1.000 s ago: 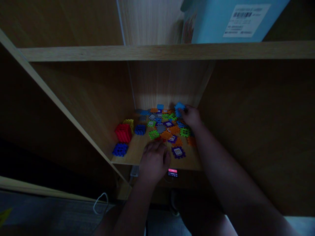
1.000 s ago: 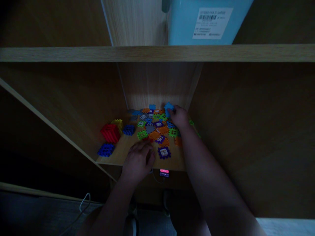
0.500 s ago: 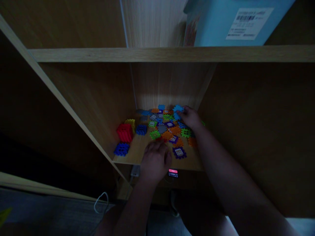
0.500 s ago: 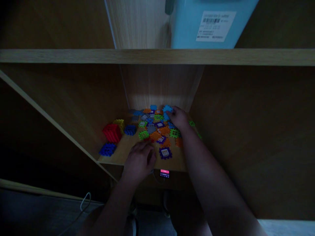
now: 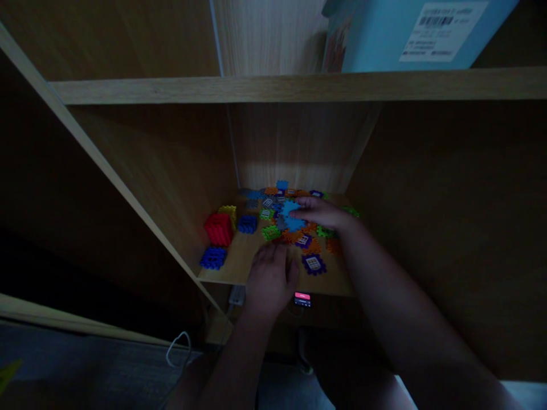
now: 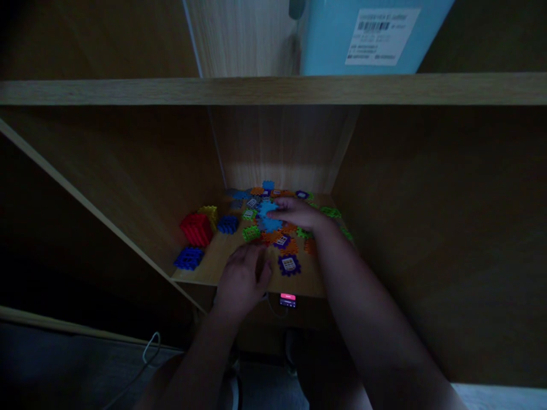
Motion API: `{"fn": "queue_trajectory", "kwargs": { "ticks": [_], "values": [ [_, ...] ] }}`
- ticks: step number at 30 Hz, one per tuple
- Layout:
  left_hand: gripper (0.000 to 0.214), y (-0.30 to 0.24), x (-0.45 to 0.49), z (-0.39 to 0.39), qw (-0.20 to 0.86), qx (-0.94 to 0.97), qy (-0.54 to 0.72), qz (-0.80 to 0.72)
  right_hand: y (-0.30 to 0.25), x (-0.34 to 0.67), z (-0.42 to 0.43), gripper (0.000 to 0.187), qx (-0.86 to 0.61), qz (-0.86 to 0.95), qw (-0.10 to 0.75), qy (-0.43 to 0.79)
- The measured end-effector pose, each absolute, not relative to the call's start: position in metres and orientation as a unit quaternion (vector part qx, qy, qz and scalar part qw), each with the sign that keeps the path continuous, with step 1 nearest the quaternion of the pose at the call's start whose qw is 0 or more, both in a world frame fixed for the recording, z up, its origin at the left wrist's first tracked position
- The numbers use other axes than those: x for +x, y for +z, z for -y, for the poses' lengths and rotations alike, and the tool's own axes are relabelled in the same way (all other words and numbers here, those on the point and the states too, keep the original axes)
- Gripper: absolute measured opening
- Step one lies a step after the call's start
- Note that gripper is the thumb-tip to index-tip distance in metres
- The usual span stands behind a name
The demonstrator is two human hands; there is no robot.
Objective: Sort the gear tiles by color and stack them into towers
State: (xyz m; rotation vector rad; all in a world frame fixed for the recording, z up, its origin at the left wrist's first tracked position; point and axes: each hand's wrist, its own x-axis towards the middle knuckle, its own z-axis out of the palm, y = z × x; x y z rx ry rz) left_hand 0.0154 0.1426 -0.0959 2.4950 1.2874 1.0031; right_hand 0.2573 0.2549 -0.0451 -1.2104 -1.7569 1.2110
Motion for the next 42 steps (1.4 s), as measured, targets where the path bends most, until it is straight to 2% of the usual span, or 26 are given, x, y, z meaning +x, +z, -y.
{"fn": "queue_trajectory", "kwargs": {
  "ticks": [4, 10, 13, 17, 22, 31, 35, 42],
  "values": [
    [0.038, -0.097, 0.015, -0.144, 0.107, 0.791, 0.400, -0.450, -0.045, 0.242, -0.251, 0.042, -0.400, 0.683, 0.279, 0.544],
    [0.015, -0.094, 0.009, -0.146, 0.133, 0.768, 0.446, -0.440, -0.045, 0.233, -0.247, 0.046, -0.370, 0.660, 0.228, 0.613],
    [0.014, -0.092, 0.007, -0.145, 0.121, 0.764, 0.439, -0.456, -0.046, 0.232, -0.248, 0.048, -0.377, 0.657, 0.222, 0.614],
    [0.017, -0.083, 0.000, -0.142, 0.097, 0.768, 0.410, -0.483, -0.047, 0.231, -0.250, 0.048, -0.390, 0.668, 0.220, 0.595],
    [0.024, -0.065, -0.018, -0.135, 0.056, 0.778, 0.323, -0.537, -0.046, 0.226, -0.249, 0.044, -0.401, 0.696, 0.258, 0.538],
    [0.039, -0.068, -0.035, -0.137, -0.005, 0.763, 0.243, -0.599, -0.048, 0.228, -0.252, 0.043, -0.472, 0.724, 0.218, 0.454],
    [0.035, -0.061, -0.030, -0.132, -0.047, 0.776, 0.174, -0.605, -0.048, 0.232, -0.253, 0.043, -0.497, 0.740, 0.192, 0.411],
    [0.032, -0.063, -0.015, -0.122, -0.023, 0.820, 0.130, -0.558, -0.048, 0.236, -0.254, 0.036, -0.514, 0.753, 0.168, 0.376]
  ]
}}
